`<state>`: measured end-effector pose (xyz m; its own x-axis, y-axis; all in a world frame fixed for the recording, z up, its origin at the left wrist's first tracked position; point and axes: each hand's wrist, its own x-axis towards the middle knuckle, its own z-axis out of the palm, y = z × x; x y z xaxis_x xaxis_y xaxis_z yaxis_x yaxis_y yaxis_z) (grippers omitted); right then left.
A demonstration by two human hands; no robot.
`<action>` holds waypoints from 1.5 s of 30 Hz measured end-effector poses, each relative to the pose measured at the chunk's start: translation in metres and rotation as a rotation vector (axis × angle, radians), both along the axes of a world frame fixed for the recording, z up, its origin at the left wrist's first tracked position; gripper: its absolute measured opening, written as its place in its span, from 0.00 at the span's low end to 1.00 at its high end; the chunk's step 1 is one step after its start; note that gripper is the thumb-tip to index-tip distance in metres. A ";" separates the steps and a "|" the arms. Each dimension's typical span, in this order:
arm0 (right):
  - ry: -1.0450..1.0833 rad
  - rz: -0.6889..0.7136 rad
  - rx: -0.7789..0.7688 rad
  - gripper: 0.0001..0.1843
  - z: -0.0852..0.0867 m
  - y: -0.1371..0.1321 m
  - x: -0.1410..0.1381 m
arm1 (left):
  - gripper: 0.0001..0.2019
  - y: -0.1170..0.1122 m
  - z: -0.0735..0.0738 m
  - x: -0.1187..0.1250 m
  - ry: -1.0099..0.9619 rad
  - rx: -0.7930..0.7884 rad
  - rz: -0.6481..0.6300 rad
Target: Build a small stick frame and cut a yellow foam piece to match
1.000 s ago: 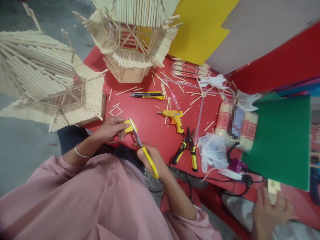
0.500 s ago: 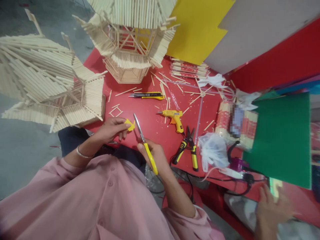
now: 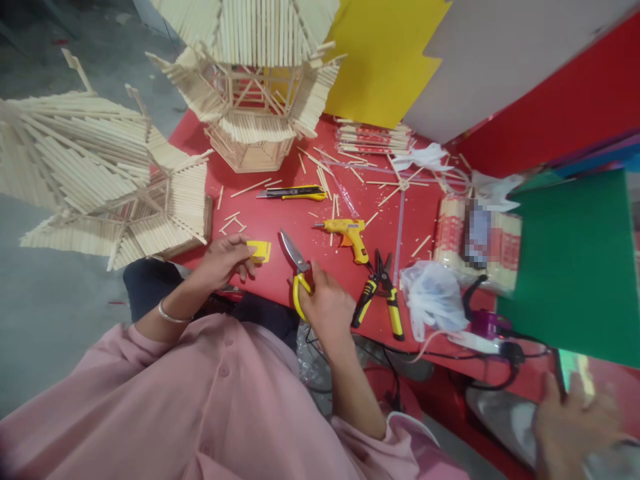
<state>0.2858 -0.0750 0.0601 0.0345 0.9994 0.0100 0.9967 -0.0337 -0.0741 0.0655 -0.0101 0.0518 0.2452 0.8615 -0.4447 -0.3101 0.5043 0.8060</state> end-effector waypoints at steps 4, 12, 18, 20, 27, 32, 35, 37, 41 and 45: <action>-0.045 0.070 0.029 0.23 0.006 -0.001 0.002 | 0.22 -0.003 -0.006 0.001 0.050 0.049 0.030; 0.589 0.199 0.220 0.26 0.025 0.018 -0.038 | 0.24 -0.014 0.001 0.008 0.051 0.130 -0.095; 0.966 0.188 0.174 0.12 0.016 0.042 -0.061 | 0.27 -0.019 -0.007 0.000 -0.095 0.059 -0.161; 0.920 0.085 0.231 0.13 0.015 0.044 -0.057 | 0.24 -0.018 -0.010 -0.003 -0.030 0.096 -0.083; 0.499 0.202 -0.020 0.16 0.009 0.033 -0.051 | 0.19 -0.017 -0.017 0.000 0.197 0.329 -0.100; 0.541 0.256 -0.044 0.18 0.011 0.035 -0.045 | 0.14 -0.004 -0.018 0.006 0.510 0.465 -0.147; 0.673 0.213 -0.002 0.17 0.024 0.040 -0.026 | 0.13 0.009 -0.003 0.016 0.467 0.513 -0.028; 0.771 0.198 -0.006 0.16 0.037 0.043 -0.013 | 0.14 0.017 0.011 0.027 0.416 0.505 0.123; 0.934 0.270 -0.061 0.16 0.070 0.054 0.012 | 0.14 0.032 0.032 0.060 0.248 0.549 0.263; 0.846 0.508 -0.125 0.17 0.100 0.085 0.055 | 0.17 0.052 0.042 0.098 0.096 0.537 0.269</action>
<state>0.3408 0.0099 0.1598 -0.4508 0.8896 0.0729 0.5157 0.3262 -0.7922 0.1638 0.0423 0.0935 -0.0318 0.9977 0.0598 -0.2833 -0.0664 0.9567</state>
